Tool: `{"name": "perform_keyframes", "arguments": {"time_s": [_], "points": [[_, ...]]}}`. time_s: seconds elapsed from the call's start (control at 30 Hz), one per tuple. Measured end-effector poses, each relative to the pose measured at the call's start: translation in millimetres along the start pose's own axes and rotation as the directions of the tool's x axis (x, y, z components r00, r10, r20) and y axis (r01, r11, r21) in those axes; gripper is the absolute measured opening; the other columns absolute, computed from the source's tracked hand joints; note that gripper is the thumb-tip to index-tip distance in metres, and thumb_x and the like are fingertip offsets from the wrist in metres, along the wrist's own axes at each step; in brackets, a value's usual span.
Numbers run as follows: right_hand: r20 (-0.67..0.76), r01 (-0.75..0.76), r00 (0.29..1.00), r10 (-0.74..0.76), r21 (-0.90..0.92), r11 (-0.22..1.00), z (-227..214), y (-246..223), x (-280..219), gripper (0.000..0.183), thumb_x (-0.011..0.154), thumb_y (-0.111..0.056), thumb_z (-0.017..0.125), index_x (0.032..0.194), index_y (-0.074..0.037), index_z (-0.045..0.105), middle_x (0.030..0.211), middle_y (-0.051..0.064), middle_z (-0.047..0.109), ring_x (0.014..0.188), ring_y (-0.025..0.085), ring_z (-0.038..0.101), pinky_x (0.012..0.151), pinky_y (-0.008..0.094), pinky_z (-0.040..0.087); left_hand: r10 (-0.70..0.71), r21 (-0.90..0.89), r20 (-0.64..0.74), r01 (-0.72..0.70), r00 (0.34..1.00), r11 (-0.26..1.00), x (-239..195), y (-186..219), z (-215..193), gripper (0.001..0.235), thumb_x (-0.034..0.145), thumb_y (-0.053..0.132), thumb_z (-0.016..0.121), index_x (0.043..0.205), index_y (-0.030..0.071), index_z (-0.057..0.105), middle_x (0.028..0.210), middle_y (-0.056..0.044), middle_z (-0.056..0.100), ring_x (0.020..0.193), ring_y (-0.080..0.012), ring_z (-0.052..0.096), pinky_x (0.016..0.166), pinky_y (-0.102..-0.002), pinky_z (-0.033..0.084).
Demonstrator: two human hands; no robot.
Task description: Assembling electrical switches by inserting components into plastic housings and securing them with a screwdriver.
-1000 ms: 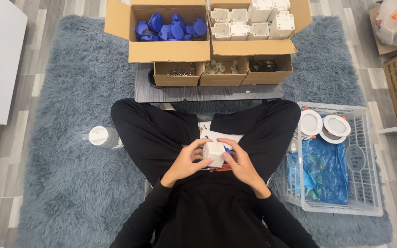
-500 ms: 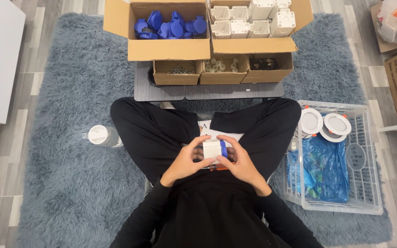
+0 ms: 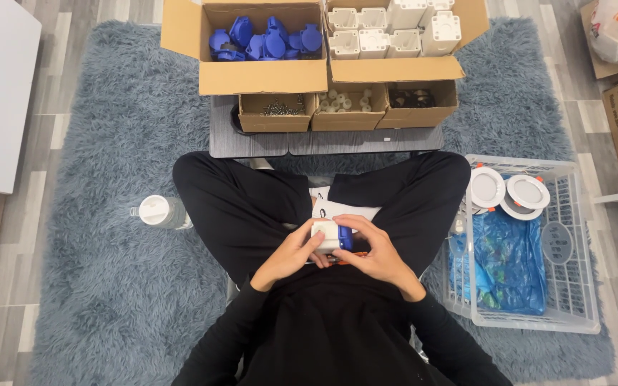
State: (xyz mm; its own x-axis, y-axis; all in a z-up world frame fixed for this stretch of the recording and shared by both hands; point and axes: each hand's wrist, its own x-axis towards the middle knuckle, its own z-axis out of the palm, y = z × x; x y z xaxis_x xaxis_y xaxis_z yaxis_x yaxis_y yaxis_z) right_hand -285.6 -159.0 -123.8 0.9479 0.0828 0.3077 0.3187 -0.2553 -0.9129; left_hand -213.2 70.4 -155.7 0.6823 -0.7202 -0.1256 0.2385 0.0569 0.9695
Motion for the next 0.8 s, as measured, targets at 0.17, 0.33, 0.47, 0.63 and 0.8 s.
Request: {"name": "perform_keyframes", "arguments": {"time_s": [0.17,0.33,0.47,0.63,0.8], "points": [[0.036,-0.079,0.996,0.077,0.075,0.994,3,0,-1,0.073,0.083,-0.005,0.095,0.148,-0.003,0.064,0.149,0.018,0.064,0.123,0.032,0.071,0.091,0.043,0.064,0.097,0.011,-0.055,-0.097,0.994,0.995,-3,6,4,0.048,0.109,0.017,0.067,0.152,0.001,0.056,0.116,-0.034,0.071,0.081,-0.0333,0.081,0.074,-0.045,0.072],[0.115,-0.301,0.952,0.283,0.207,0.931,0,36,-13,0.06,0.104,-0.012,0.068,0.16,-0.002,0.05,0.157,0.021,0.055,0.107,0.031,0.074,0.088,0.045,0.067,0.179,0.128,-0.081,-0.168,0.98,0.977,-8,20,8,0.072,0.091,0.012,0.089,0.155,0.006,0.055,0.135,-0.018,0.059,0.111,-0.0246,0.069,0.096,-0.041,0.065],[0.076,-0.293,0.956,0.284,0.217,0.931,2,35,-14,0.054,0.107,-0.016,0.066,0.157,0.0,0.052,0.145,0.021,0.062,0.102,0.026,0.074,0.084,0.044,0.069,0.215,0.176,-0.082,-0.198,0.973,0.964,-8,17,11,0.084,0.083,0.011,0.097,0.156,0.007,0.056,0.137,-0.016,0.057,0.116,-0.0247,0.067,0.102,-0.041,0.062],[0.009,-0.181,0.983,0.184,0.218,0.959,5,20,-7,0.063,0.096,-0.005,0.081,0.154,0.0,0.056,0.143,0.018,0.064,0.099,0.024,0.074,0.087,0.041,0.066,0.132,0.042,-0.097,-0.128,0.987,0.991,-7,17,11,0.087,0.09,0.004,0.087,0.164,0.007,0.043,0.14,-0.018,0.055,0.095,-0.0131,0.065,0.086,-0.03,0.066],[0.038,-0.2,0.98,0.196,0.212,0.957,1,2,-3,0.07,0.093,-0.005,0.085,0.156,-0.004,0.055,0.151,0.014,0.058,0.112,0.028,0.073,0.095,0.043,0.064,0.137,0.053,-0.105,-0.132,0.985,0.99,-3,1,7,0.067,0.094,0.006,0.084,0.155,0.006,0.056,0.136,-0.016,0.059,0.092,-0.0132,0.068,0.083,-0.03,0.067]]}}
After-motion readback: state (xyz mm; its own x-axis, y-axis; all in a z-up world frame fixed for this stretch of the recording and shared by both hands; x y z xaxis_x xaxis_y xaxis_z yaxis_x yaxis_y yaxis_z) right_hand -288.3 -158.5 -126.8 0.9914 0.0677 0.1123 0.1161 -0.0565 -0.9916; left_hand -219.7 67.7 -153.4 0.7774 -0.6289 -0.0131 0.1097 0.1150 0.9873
